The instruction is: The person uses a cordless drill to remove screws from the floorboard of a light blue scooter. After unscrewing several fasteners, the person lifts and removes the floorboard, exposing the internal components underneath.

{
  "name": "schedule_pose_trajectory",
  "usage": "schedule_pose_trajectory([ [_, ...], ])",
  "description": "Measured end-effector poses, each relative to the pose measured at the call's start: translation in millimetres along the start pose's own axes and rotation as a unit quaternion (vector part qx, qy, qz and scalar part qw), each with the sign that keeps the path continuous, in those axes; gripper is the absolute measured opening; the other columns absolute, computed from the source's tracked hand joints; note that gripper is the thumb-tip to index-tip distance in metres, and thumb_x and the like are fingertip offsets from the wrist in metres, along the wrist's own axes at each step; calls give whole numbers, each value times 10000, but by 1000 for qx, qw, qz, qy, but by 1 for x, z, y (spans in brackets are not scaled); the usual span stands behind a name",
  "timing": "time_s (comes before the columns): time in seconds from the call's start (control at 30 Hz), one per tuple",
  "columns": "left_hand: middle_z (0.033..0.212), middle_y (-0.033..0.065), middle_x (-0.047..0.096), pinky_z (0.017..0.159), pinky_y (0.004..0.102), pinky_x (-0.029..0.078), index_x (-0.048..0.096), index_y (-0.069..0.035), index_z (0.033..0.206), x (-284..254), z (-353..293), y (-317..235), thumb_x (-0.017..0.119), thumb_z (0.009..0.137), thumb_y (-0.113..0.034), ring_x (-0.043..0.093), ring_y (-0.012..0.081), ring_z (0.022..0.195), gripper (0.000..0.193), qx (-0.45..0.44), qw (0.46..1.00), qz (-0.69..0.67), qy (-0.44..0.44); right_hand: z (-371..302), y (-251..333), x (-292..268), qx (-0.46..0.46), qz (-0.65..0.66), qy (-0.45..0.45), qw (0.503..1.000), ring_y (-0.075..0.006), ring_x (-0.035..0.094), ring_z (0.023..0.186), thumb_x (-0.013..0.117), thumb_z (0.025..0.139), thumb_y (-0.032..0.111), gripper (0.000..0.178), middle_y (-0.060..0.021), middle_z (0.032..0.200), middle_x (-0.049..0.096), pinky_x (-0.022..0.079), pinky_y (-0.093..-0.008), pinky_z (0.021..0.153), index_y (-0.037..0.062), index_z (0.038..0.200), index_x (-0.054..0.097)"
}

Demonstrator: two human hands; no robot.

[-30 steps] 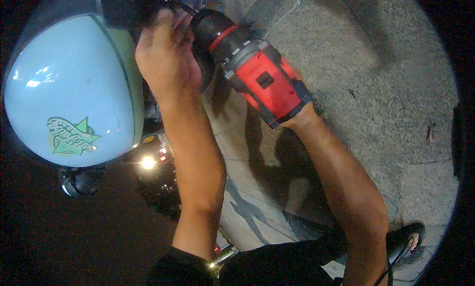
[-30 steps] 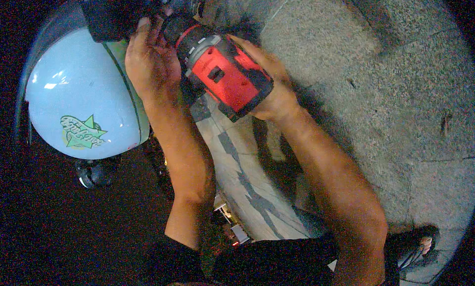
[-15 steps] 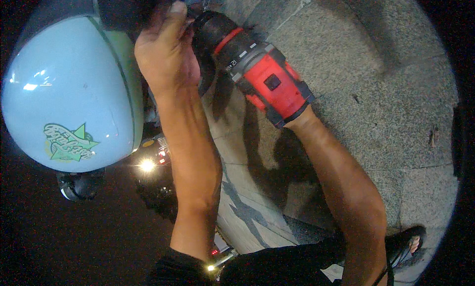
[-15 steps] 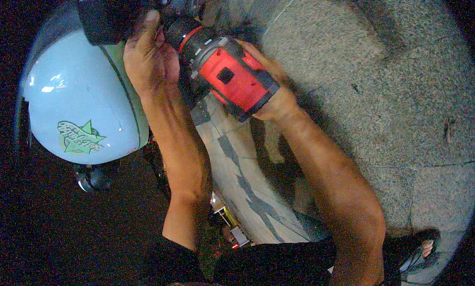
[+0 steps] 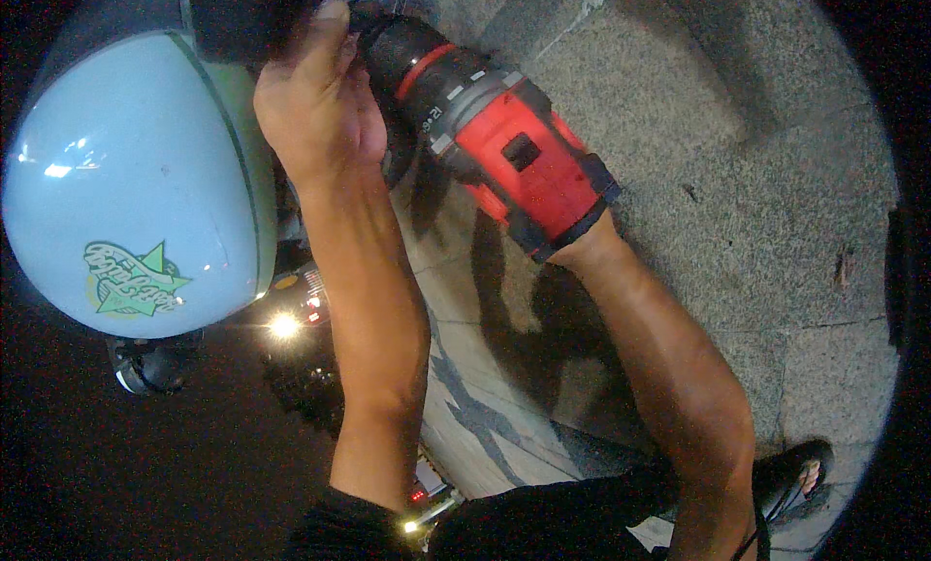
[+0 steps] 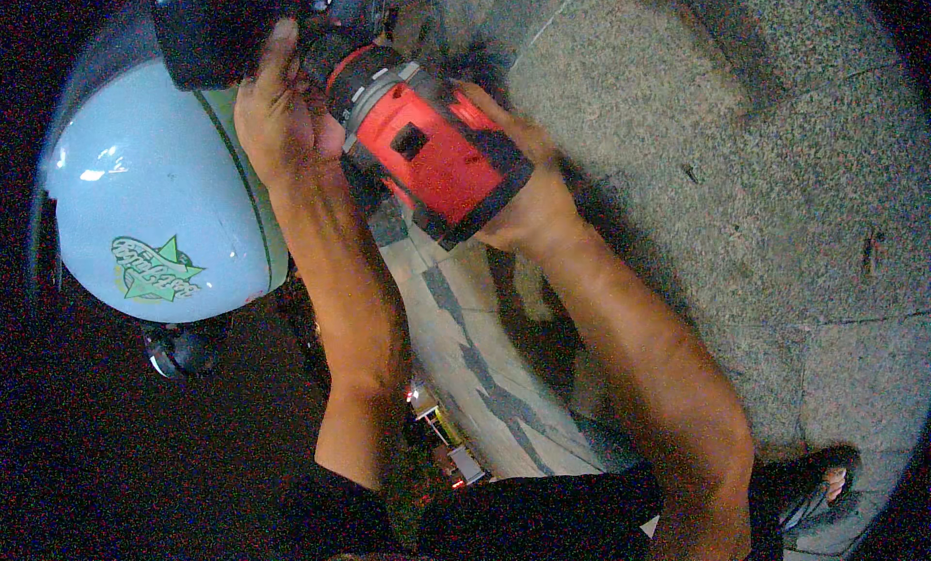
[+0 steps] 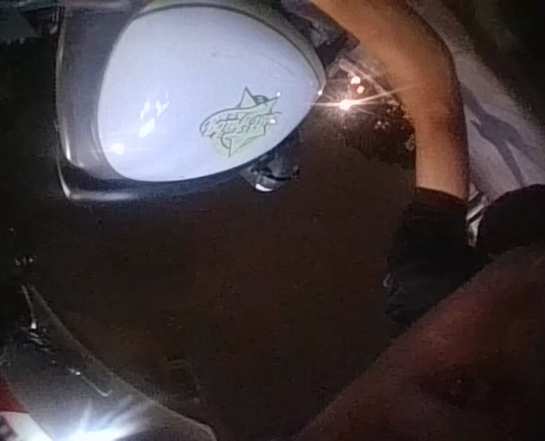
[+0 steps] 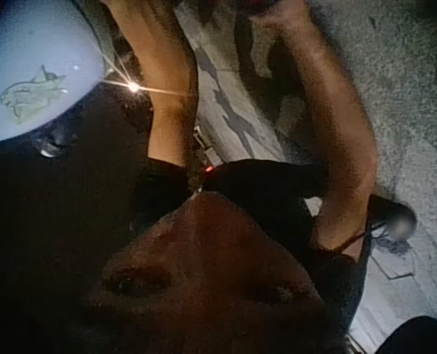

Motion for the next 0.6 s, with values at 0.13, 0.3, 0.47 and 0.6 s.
schedule_pose_trajectory([
  [0.13,982,143,677,772,392,561,611,31,1057,-10,5,1,602,885,-117,678,255,842,227,-36,999,16,3,10,9,-9,52,218,53,973,-242,610,1076,813,589,169,761,-121,1179,610,471,-336,930,53,1275,503],
  [0.3,986,133,685,808,361,539,620,42,1068,-22,14,4,576,913,-172,674,241,826,268,-83,992,14,95,16,22,-19,47,206,28,977,-227,621,1049,800,615,157,715,-120,1144,625,478,-326,910,42,1259,511],
  [0.47,949,134,693,790,345,527,639,34,1045,-23,9,3,547,935,-181,666,233,822,259,-79,993,87,-19,17,30,-25,51,203,21,978,-212,632,1021,786,641,145,668,-118,1108,639,485,-315,890,30,1243,518],
  [0.6,938,132,693,789,341,526,646,32,1033,-13,5,2,548,935,-182,666,224,822,255,-77,995,36,45,17,34,-22,67,236,13,969,-212,640,1002,779,651,142,645,-119,1090,645,492,-316,879,25,1232,523],
])
Point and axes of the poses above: each hand's wrist, its own z-axis towards the middle knuckle, its own x-axis out of the palm, y = z × x, the point moved 4 cm from there along z, towards the middle knuckle
